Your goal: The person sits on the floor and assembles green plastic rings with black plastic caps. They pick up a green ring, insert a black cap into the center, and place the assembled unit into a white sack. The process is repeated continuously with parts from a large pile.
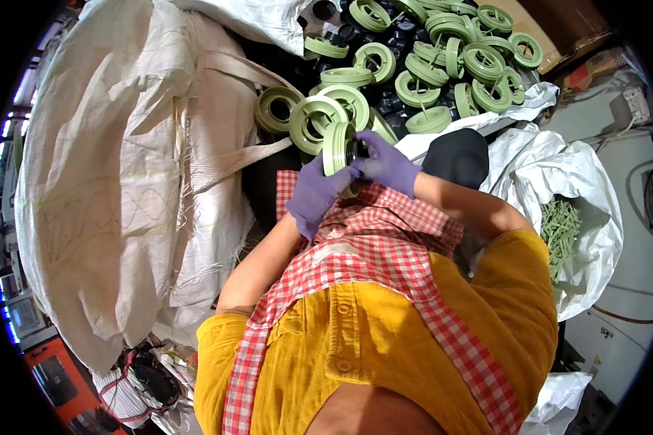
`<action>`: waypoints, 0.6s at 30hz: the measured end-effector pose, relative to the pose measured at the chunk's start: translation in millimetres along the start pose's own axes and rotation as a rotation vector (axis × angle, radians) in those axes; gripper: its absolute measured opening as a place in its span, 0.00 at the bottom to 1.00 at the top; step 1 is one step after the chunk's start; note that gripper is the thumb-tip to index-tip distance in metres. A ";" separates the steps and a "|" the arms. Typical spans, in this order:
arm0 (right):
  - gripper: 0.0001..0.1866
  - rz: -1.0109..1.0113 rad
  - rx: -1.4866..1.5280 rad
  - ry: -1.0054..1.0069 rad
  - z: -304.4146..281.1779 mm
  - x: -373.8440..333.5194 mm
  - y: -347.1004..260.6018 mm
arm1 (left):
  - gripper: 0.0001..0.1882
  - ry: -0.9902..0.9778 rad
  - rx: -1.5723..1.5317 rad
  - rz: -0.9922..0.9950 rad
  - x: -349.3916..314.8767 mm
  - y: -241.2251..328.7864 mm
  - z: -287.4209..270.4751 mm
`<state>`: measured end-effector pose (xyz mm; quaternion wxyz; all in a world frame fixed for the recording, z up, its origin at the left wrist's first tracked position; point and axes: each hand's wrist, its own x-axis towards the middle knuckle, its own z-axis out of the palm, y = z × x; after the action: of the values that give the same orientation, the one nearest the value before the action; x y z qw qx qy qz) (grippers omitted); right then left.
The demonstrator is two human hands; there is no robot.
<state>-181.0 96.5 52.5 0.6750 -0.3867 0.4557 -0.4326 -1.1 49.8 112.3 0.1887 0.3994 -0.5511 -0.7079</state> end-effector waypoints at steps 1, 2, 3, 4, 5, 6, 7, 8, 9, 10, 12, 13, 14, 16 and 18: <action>0.40 0.237 0.213 -0.040 -1.6 4.4 -15.1 | 0.16 0.014 -0.056 0.065 -2.4 -2.8 3.6; 0.43 -0.020 -0.184 -0.047 -1.7 4.8 -9.0 | 0.16 0.032 -0.053 0.079 -1.5 -4.2 3.1; 0.45 -0.262 -0.597 0.050 -2.3 4.5 -4.6 | 0.16 0.050 -0.050 0.093 -0.1 -6.7 2.3; 0.46 -0.186 -0.440 0.194 -2.1 -2.1 0.5 | 0.16 0.066 -0.047 0.107 1.0 -7.6 2.0; 0.47 -0.105 -0.282 0.333 4.4 -9.5 -8.7 | 0.17 0.072 -0.047 0.094 0.4 -7.6 4.0; 0.44 -0.570 -0.841 0.293 -0.6 -12.6 -7.8 | 0.17 0.077 -0.046 0.080 -0.4 -6.5 6.8; 0.43 -0.474 -0.858 0.177 2.6 -15.0 -13.2 | 0.18 0.083 -0.046 0.066 -0.6 -6.4 8.6; 0.43 0.079 -0.246 0.018 -1.6 -2.8 -16.2 | 0.18 0.109 0.099 0.126 4.3 -8.6 5.6; 0.42 0.096 -0.286 0.076 -2.0 -3.0 -16.3 | 0.17 0.138 -0.016 0.106 3.8 -8.3 5.6; 0.41 0.111 -0.334 0.134 -5.1 -2.2 -19.8 | 0.18 0.140 -0.025 0.092 4.9 -9.6 4.0; 0.39 -0.317 -0.706 0.326 -3.5 0.0 -9.1 | 0.18 0.123 -0.072 0.051 9.7 -9.9 0.9; 0.37 -0.380 -0.693 0.307 -9.3 4.3 -2.5 | 0.18 0.103 -0.105 0.024 12.3 -8.0 0.3; 0.35 -0.439 -0.676 0.283 -11.6 7.3 4.1 | 0.18 0.081 -0.135 -0.006 13.9 -6.6 0.1; 0.29 0.231 0.049 -0.050 -27.3 16.9 7.7 | 0.17 0.164 -0.056 0.101 13.7 -2.2 0.8; 0.24 0.490 -0.004 -0.057 -9.5 10.2 -32.1 | 0.18 0.296 0.040 0.131 5.0 16.8 -13.1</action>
<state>-195.3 75.3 76.3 0.7716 -0.2781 0.5175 -0.2437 3.1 32.6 125.2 0.3057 0.4664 -0.5561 -0.6162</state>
